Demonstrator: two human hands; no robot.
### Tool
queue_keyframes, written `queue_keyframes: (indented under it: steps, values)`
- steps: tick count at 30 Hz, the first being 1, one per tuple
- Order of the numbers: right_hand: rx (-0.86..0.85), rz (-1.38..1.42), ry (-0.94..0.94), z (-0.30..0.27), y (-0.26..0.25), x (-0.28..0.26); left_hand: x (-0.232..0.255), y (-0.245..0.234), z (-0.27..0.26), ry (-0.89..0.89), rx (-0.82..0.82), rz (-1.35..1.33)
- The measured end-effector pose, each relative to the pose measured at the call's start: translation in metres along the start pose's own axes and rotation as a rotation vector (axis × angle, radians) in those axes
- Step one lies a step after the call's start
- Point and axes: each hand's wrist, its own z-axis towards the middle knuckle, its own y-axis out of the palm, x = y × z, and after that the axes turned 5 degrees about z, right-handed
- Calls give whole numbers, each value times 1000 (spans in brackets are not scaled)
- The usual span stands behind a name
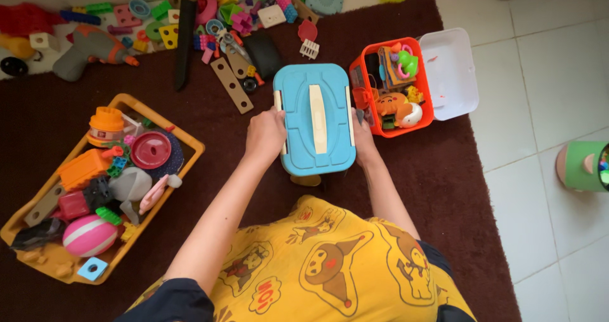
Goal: The person sorts various small toys and blocks from the floor into multiple plastic storage containers. They handle items one by one, placing them into orange, blue, and yellow bins, and close the containers after filling them.
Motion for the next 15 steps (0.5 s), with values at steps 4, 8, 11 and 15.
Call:
queue_keyframes:
  steps: [4, 8, 11, 15]
  values:
    - [97, -146, -108, -8, 8, -12, -8, -3, 3, 15, 4, -83]
    - [78, -395, -68, -27, 20, -31, -11, 1, -4, -122, -145, -257]
    - [29, -376, -76, -37, 36, -46, -1, -1, -6, -135, -174, -252]
    - [-2, -319, -99, -55, 41, -63, 24, -18, -17, -63, -175, -173]
